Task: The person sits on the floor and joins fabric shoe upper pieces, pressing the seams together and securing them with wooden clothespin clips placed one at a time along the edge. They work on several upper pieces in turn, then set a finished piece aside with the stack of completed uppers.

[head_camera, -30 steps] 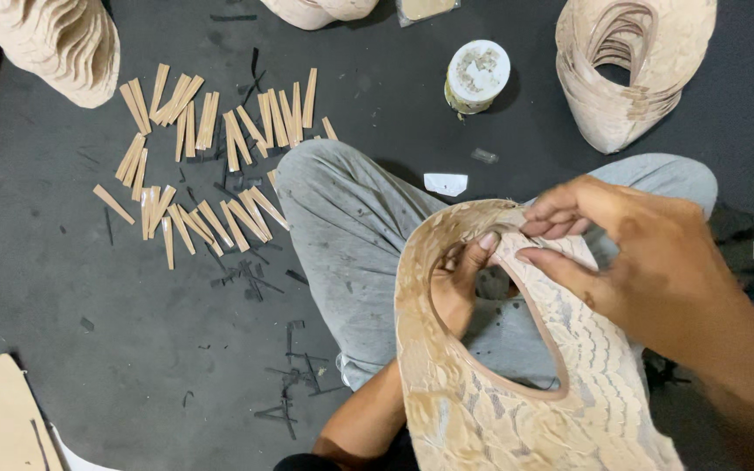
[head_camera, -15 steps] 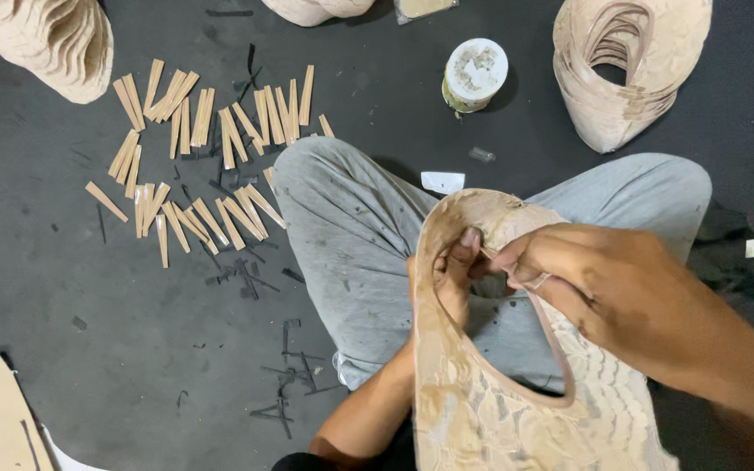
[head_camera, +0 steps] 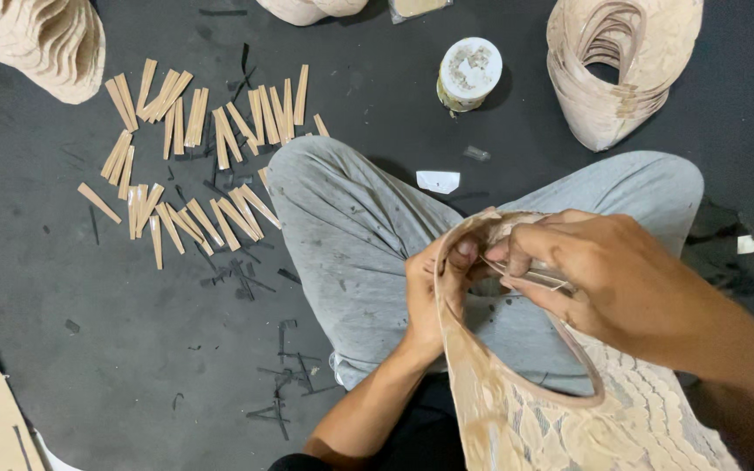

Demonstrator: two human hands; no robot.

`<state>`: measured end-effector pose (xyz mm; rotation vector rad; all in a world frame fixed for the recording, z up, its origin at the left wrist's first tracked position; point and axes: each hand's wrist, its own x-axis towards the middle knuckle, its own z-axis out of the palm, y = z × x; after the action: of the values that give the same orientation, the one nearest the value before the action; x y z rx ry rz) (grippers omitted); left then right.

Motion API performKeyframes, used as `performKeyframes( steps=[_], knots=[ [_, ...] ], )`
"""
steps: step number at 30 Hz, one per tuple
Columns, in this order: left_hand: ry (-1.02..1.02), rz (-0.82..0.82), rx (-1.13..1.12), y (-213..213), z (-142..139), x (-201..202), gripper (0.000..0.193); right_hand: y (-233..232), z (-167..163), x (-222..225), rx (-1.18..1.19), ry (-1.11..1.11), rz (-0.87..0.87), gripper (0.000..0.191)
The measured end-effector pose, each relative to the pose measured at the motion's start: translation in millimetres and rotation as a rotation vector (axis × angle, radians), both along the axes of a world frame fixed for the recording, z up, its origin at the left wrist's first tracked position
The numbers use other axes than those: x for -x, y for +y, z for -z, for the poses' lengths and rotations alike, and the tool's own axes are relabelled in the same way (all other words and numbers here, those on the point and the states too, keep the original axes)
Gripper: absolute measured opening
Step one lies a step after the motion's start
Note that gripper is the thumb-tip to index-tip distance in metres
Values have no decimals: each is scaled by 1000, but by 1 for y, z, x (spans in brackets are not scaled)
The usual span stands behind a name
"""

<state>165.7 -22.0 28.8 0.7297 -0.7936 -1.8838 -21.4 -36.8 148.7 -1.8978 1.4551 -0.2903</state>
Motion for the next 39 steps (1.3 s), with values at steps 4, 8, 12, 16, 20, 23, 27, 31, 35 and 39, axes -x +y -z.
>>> performKeyframes(
  steps=[4, 8, 12, 16, 20, 23, 27, 31, 35, 39],
  knots=[
    [12, 59, 45, 0, 1, 2, 58, 5, -1, 1, -45, 19, -29, 28],
    [74, 60, -66, 2, 6, 4, 46, 0, -10, -3, -208, 174, 103, 31],
    [91, 26, -39, 4, 12, 6, 42, -4, -21, -7, 3, 135, 194, 22],
    [49, 39, -52, 5, 16, 7, 45, -6, -24, -7, 207, 44, 198, 19],
    [112, 30, -28, 7, 17, 8, 40, -10, -20, -5, 183, 70, 173, 20],
    [62, 30, -47, 7, 13, 8, 35, -13, -18, -4, 208, 50, 163, 20],
    [-91, 13, -40, 8, 5, 9, 29, -15, -17, -3, 248, 23, 132, 19],
    [-131, -25, -88, 6, -1, 14, 26, -15, -17, -1, 211, -10, 130, 19],
    [-231, -11, -58, 5, -6, 13, 29, -15, -17, -1, 143, 57, 141, 21],
    [-213, -49, -73, 3, -8, 15, 31, -12, -19, 1, 247, 44, 140, 23]
  ],
)
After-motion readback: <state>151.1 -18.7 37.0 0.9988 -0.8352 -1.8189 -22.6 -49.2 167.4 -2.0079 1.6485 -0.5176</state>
